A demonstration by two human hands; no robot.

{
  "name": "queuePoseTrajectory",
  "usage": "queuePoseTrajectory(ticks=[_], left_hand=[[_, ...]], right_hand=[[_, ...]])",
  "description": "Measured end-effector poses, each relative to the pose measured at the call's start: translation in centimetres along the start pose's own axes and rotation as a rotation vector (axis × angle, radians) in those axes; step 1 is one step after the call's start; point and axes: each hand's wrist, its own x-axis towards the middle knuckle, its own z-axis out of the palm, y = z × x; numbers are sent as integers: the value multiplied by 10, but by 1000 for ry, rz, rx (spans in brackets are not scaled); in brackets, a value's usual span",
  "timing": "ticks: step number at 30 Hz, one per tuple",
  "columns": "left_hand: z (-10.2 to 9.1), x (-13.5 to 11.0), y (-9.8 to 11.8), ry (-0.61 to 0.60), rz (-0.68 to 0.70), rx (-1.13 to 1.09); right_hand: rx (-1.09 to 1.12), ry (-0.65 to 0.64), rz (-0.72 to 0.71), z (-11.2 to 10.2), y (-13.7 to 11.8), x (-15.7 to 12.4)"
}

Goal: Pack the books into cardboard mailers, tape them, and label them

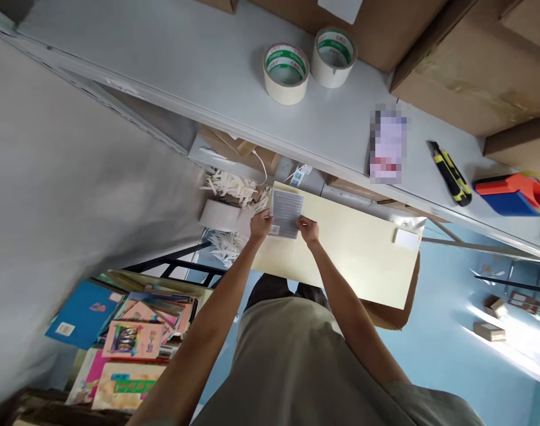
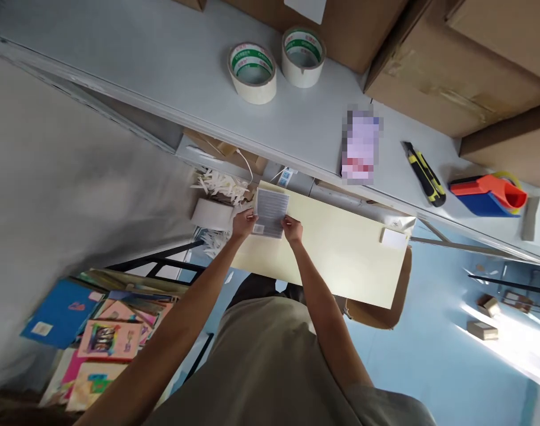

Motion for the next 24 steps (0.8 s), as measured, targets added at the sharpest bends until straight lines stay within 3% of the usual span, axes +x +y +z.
queuePoseTrajectory(ticks=[6,11,17,21,24], left_hand=[[5,20,-9,11,-15,77],[-4,-12,-12,75,6,2],[-20,-103,-7,235,111,-260],[-25,-190,-11,389,203,-292],[-24,-264,-25,524,236,-292]], right_hand=[[-190,52,94,10,-14,11],[-219,29,20,-6,-39,-19],[-103,-52,-174,-24,-71,-85],[52,-189,-299,-22,-72,-143],[131,-325,-355,-13,-61,-192]])
